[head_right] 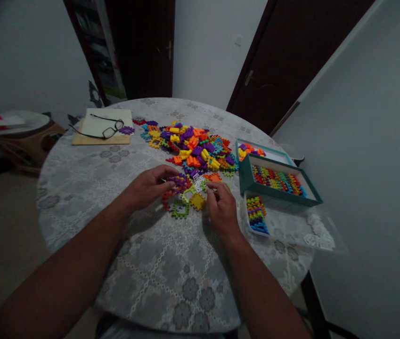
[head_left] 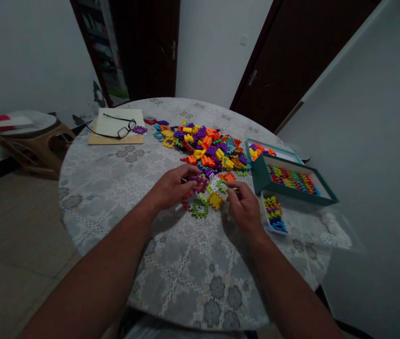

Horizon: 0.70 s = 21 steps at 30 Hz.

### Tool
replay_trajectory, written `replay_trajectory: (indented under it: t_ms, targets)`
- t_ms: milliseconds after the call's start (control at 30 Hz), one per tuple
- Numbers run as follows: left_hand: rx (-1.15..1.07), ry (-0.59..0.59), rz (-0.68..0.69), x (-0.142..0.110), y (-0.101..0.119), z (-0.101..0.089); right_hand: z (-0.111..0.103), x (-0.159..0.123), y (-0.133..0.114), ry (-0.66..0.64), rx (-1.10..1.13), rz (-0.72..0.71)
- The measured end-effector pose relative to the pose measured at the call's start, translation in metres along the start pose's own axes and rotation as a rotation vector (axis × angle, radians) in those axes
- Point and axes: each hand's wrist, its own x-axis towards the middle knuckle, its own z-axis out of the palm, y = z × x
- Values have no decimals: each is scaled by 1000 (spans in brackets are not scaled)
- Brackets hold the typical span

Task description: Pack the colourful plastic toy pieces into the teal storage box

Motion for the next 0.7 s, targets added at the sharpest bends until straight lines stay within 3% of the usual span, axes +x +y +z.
replay_trajectory:
  t_ms: [67, 133, 300, 400, 533, 700]
  targets:
    - [-8, 53, -34, 1, 2, -8, -5, 2, 5, 12, -89, 13]
    - [-43, 66, -43, 2, 2, -10, -5, 1, 6, -60, -178, 23]
    - [-151, -72, 11, -1, -1, 1, 5, -6, 1, -207, -345, 85]
    - [-104, -155, 57, -3, -3, 8, 5, -4, 2, -211, -251, 124]
    - [-1, -178, 75, -4, -7, 13, 4, 0, 6, -147, -16, 151]
    - [49, -157, 94, -4, -7, 15, 6, -3, -6, -20, 42, 15]
